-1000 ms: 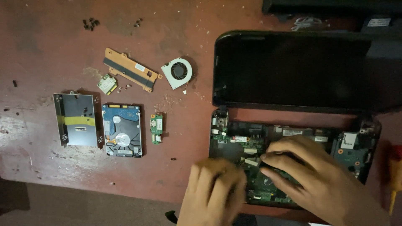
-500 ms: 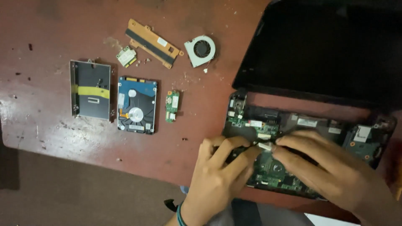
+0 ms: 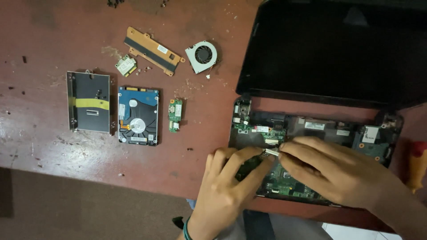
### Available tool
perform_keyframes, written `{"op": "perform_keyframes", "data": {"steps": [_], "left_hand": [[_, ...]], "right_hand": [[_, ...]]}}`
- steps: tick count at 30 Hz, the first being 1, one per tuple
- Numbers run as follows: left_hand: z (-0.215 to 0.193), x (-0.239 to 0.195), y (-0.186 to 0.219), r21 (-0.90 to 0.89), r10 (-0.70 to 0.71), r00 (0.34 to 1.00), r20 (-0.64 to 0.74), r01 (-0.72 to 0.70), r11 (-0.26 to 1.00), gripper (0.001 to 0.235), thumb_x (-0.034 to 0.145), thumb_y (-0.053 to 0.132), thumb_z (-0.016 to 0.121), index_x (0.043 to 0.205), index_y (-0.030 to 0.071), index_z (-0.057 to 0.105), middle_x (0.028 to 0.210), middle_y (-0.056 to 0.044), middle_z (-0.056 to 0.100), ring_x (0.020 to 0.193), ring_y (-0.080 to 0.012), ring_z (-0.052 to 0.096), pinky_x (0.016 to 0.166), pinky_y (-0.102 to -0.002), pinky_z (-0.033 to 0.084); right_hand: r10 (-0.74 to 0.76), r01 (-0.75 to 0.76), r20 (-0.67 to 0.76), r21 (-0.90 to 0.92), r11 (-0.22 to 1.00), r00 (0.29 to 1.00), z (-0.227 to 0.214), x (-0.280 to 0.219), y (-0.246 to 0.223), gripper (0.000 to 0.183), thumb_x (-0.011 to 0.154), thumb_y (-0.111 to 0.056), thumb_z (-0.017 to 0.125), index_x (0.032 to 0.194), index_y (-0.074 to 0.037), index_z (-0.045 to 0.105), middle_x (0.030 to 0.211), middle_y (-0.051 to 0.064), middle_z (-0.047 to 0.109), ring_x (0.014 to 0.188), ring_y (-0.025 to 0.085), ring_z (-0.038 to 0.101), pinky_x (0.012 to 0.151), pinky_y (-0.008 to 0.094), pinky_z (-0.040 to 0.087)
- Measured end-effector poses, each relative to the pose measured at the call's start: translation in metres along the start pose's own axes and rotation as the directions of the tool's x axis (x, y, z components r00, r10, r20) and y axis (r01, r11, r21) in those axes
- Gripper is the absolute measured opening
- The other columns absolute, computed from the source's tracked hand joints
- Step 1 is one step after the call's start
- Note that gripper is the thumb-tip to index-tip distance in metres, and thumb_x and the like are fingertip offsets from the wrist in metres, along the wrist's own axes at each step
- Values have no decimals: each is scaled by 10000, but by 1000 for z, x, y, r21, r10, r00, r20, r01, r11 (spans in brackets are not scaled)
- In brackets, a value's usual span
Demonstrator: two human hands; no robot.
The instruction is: The person works on a disassembled laptop, connecting ribbon cables to the motherboard and using a screwdriver to tighten screws. Various components such as a hard drive, fan, and screws are visible on the table.
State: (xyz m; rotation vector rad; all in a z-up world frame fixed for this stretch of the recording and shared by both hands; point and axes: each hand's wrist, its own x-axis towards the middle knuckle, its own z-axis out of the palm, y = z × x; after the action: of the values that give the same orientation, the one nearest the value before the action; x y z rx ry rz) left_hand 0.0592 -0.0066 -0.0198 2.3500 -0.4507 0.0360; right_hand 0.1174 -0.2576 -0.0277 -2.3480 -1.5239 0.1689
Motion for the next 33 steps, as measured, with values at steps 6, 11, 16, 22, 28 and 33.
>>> {"op": "perform_keyframes", "data": {"steps": [6, 11, 16, 22, 28, 33], "left_hand": [[1, -1, -2, 4, -1, 999, 43, 1, 1000, 237, 1045, 92, 659, 1266, 171, 692, 1282, -76, 595, 1003, -299, 503, 776, -421, 407], [2, -1, -3, 20, 7, 998, 63, -8, 1000, 250, 1038, 115, 677, 1279, 180, 693, 1277, -63, 596, 1022, -288, 502, 787, -413, 396], [1, 0, -3, 48, 23, 998, 52, -26, 998, 248, 1046, 107, 666, 1283, 170, 700, 1283, -43, 611, 974, -267, 491, 794, -398, 396], [-1, 0, -3, 38, 36, 998, 57, -38, 999, 229, 1040, 106, 679, 1263, 147, 706, 1282, -56, 612, 989, -269, 497, 798, -402, 389], [-1, -1, -3, -41, 32, 999, 16, -31, 999, 219, 1030, 35, 654, 1237, 98, 690, 1312, -76, 643, 986, -276, 521, 818, -410, 387], [-1, 0, -3, -20, 38, 999, 20, -38, 999, 212, 1018, 36, 665, 1216, 100, 706, 1284, -73, 641, 974, -270, 515, 804, -411, 384]], "right_hand": [[-49, 46, -62, -49, 998, 997, -8, 7, 0, 245, 974, -103, 610, 1182, -4, 692, 1199, 203, 671, 1048, 350, 684, 927, 455, 615], [-155, 143, -49, -193, 971, 987, -14, 15, 0, 248, 907, -21, 712, 1150, 29, 707, 1165, 204, 708, 1031, 322, 694, 917, 409, 628], [-228, 199, -77, -272, 941, 971, -20, 27, -6, 181, 980, -71, 654, 1061, 68, 737, 1155, 233, 731, 1061, 342, 705, 979, 397, 598], [-200, 183, -40, -262, 947, 979, -14, 17, -6, 242, 964, -85, 670, 1149, 64, 718, 1213, 221, 717, 1090, 327, 692, 996, 389, 587], [-142, 127, -61, -204, 971, 988, -16, 19, -7, 217, 956, -47, 661, 1147, 38, 716, 1214, 197, 716, 1079, 316, 698, 950, 393, 608], [-124, 104, -98, -184, 977, 988, -11, 19, -8, 203, 957, -75, 682, 1127, 28, 725, 1203, 186, 721, 1075, 302, 698, 931, 391, 616]]}}
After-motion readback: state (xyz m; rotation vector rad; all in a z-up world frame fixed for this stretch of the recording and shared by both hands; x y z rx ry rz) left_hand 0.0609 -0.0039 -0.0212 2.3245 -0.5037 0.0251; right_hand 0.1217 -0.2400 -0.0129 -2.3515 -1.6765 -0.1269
